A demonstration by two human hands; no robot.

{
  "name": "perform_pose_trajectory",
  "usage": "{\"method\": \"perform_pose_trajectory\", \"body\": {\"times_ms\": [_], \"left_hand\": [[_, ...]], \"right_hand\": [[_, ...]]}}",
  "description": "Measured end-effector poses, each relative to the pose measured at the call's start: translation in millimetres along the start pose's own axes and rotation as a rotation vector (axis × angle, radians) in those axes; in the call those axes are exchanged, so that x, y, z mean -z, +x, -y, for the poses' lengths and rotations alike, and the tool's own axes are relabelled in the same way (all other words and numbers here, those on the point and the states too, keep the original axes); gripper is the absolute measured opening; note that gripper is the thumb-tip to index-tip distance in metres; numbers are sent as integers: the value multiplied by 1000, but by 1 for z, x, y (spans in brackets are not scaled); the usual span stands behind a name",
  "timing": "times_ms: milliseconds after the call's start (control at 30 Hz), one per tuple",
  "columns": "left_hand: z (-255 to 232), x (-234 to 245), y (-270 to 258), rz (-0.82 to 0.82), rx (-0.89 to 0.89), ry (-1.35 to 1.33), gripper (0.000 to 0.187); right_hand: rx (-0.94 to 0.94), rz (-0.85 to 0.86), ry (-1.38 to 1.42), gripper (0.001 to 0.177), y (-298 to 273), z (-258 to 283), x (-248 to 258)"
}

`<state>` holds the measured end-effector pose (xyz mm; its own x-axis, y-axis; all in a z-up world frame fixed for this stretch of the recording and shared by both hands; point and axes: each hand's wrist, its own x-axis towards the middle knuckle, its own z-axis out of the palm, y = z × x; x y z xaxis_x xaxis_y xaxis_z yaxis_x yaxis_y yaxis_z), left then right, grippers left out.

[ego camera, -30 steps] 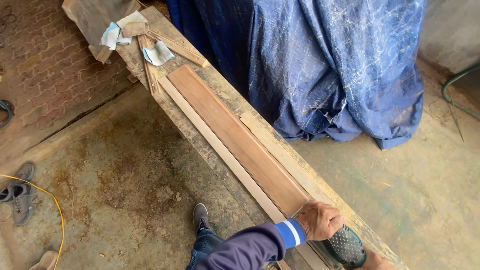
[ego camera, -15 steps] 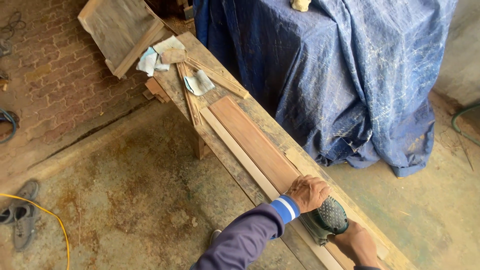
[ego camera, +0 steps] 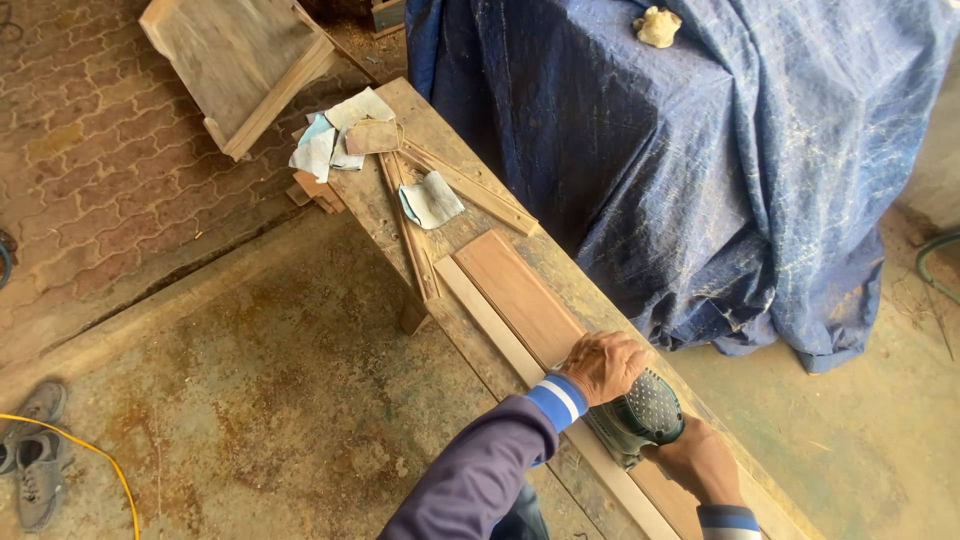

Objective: Sanding a wooden board using an electric sander and manual sandpaper.

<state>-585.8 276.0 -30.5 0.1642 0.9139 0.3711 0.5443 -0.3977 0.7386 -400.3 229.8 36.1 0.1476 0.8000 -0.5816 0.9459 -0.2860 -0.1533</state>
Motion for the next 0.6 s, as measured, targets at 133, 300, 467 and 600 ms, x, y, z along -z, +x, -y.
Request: {"method": "perform_pose_trajectory", "body": {"times_ms": [133,300,467,600], "left_hand": [[29,37,18,-83,-70,29,25],[90,73,40,16,-40,83,26],[137,117,66,282,223,98,43],[154,168,98,314,240,161,47]], "right_hand": [[174,-112,-8,47,27,36,5],[155,-59,-59,50,46,113,17],[183,9,-44,50,63,172,16],[251,-46,-20,49,69,223,13]]}}
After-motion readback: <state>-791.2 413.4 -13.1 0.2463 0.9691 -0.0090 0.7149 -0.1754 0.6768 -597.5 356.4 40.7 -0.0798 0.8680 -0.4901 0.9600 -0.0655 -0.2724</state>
